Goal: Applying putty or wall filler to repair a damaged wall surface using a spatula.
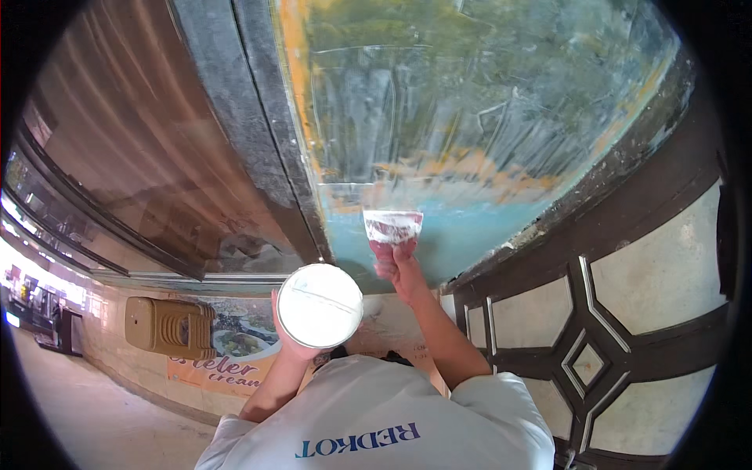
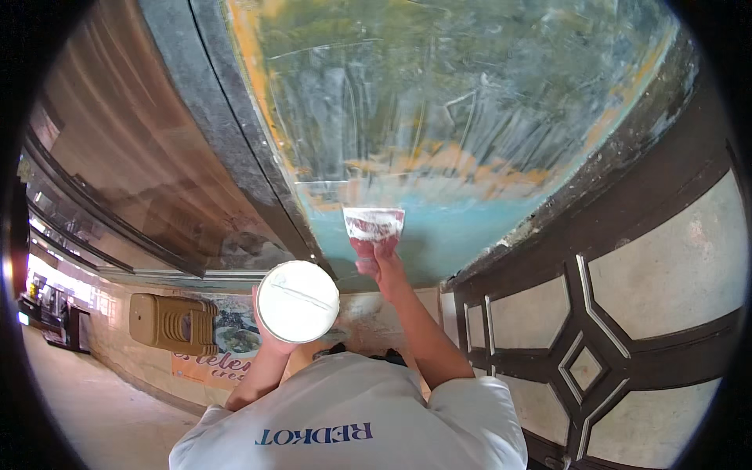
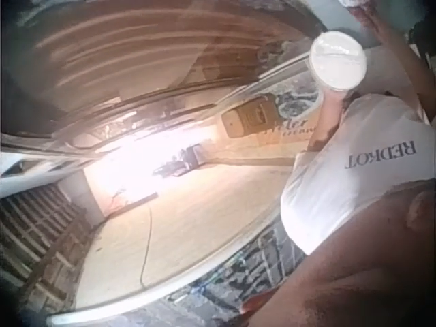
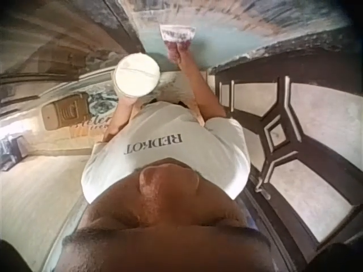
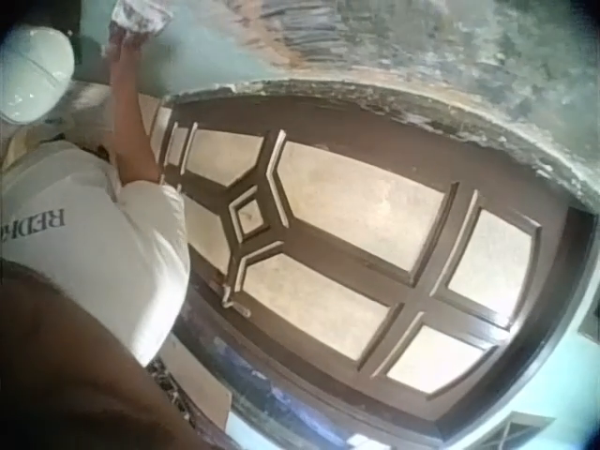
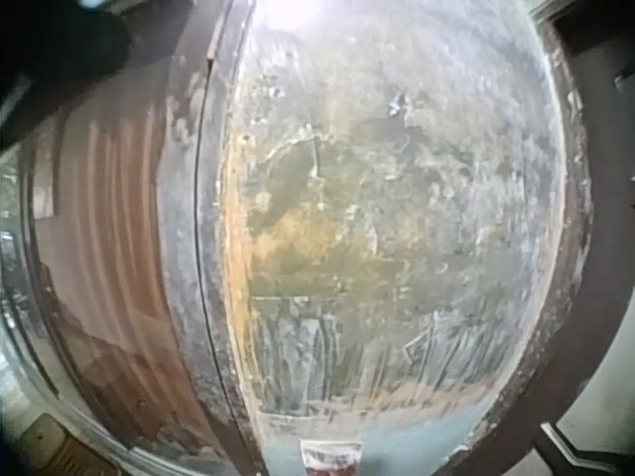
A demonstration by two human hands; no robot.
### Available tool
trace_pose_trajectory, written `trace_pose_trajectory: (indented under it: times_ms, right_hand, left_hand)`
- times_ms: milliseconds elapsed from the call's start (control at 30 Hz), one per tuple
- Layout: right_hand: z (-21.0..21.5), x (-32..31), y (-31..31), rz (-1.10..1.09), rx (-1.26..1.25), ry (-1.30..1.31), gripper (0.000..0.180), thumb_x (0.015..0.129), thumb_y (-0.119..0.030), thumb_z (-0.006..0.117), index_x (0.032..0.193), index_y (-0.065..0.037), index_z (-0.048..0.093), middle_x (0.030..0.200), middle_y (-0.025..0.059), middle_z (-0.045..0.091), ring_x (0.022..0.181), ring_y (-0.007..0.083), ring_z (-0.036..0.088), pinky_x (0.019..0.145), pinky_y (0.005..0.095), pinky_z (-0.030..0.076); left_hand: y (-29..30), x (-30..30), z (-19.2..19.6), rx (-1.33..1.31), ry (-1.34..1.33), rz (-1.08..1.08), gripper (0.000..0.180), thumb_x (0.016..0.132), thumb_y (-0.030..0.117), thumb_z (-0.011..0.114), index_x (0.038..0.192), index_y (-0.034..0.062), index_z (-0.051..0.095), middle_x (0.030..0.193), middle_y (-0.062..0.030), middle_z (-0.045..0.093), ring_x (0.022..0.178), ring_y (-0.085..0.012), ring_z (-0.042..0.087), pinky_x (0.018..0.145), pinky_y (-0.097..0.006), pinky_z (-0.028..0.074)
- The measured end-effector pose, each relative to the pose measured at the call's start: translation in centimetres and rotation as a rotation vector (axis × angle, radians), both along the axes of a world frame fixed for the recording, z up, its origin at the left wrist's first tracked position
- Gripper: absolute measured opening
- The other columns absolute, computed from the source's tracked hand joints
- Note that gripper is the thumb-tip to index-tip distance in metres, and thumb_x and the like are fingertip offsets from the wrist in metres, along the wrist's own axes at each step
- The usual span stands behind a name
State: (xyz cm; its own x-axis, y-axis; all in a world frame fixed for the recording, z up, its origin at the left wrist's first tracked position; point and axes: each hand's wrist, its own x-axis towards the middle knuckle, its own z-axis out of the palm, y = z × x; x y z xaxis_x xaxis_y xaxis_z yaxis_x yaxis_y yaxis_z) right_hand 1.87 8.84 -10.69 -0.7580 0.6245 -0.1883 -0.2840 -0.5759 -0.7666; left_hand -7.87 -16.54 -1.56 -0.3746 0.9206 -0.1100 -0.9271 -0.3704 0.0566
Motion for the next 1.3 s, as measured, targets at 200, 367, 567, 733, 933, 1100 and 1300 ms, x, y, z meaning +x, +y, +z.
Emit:
trace_pose_trajectory:
  times_ms: [200, 367, 567, 733, 933, 1100, 1300]
  right_hand:
    - [6.4, -4.3, -0.7, 0.032, 0.171, 0.046, 0.046, 0.106, -0.043, 0.055, 0.126, -0.002, 0.058, 0.107, 0.0098, 0.072, 0.084, 0.0212, 0.072, 0.073, 0.0363, 0.059]
    - [1.3, -6.0, -2.8, 0.011, 0.135, -0.029, 0.047, 0.106, -0.044, 0.055, 0.128, -0.003, 0.057, 0.105, 0.0085, 0.072, 0.082, 0.0196, 0.071, 0.070, 0.0344, 0.058]
    - [2.6, -4.9, -3.8, 0.076, 0.188, -0.112, 0.049, 0.104, -0.047, 0.057, 0.127, -0.004, 0.057, 0.095, 0.0054, 0.070, 0.078, 0.0164, 0.067, 0.072, 0.0322, 0.053]
    - [3.4, -7.4, -0.9, 0.030, 0.323, -0.080, 0.040, 0.105, -0.046, 0.057, 0.110, -0.007, 0.064, 0.080, 0.0048, 0.068, 0.072, 0.0133, 0.062, 0.069, 0.0295, 0.049]
    - [-0.8, -3.5, -5.9, 0.003, 0.153, -0.303, 0.035, 0.105, -0.042, 0.059, 0.112, -0.007, 0.061, 0.078, 0.0039, 0.067, 0.069, 0.0129, 0.060, 0.066, 0.0296, 0.048]
    - [5.4, -5.6, -2.2, -0.033, 0.353, -0.072, 0.036, 0.104, -0.043, 0.059, 0.112, -0.008, 0.059, 0.083, 0.0022, 0.065, 0.069, 0.0130, 0.060, 0.068, 0.0311, 0.049]
    - [-0.5, -3.9, -4.0, -0.038, 0.219, -0.315, 0.042, 0.102, -0.049, 0.060, 0.111, -0.009, 0.058, 0.078, 0.0027, 0.064, 0.063, 0.0125, 0.058, 0.063, 0.0310, 0.048]
  left_hand:
    - [-2.4, -1.6, -1.0, -0.066, 0.146, 0.047, 0.089, 0.092, 0.079, 0.036, 0.158, 0.0195, 0.038, 0.162, -0.0144, 0.037, 0.145, -0.0456, 0.038, 0.116, -0.069, 0.030]
    - [-3.0, -2.8, -0.9, -0.014, 0.044, 0.034, 0.088, 0.093, 0.079, 0.037, 0.158, 0.0193, 0.038, 0.161, -0.0147, 0.038, 0.145, -0.0453, 0.038, 0.116, -0.069, 0.030]
    - [-4.5, -4.6, -2.6, -0.168, 0.101, 0.069, 0.081, 0.097, 0.074, 0.035, 0.158, 0.0203, 0.039, 0.163, -0.0114, 0.036, 0.146, -0.0419, 0.038, 0.118, -0.064, 0.031]
    - [-3.9, -5.0, -1.8, -0.098, 0.141, -0.015, 0.079, 0.098, 0.073, 0.035, 0.156, 0.0198, 0.041, 0.161, -0.0105, 0.040, 0.146, -0.0402, 0.040, 0.118, -0.063, 0.032]
    - [-3.6, -5.2, -0.6, -0.164, 0.206, -0.008, 0.081, 0.097, 0.073, 0.035, 0.156, 0.0188, 0.042, 0.161, -0.0115, 0.041, 0.145, -0.0411, 0.041, 0.117, -0.065, 0.032]
    - [-3.1, -5.4, -0.8, -0.077, 0.217, -0.093, 0.083, 0.096, 0.074, 0.035, 0.157, 0.0184, 0.040, 0.161, -0.0119, 0.040, 0.145, -0.0425, 0.040, 0.117, -0.066, 0.031]
    - [-2.5, -4.9, -1.8, -0.190, 0.273, -0.114, 0.082, 0.096, 0.075, 0.030, 0.158, 0.0214, 0.036, 0.162, -0.0107, 0.037, 0.145, -0.0440, 0.039, 0.113, -0.074, 0.030]
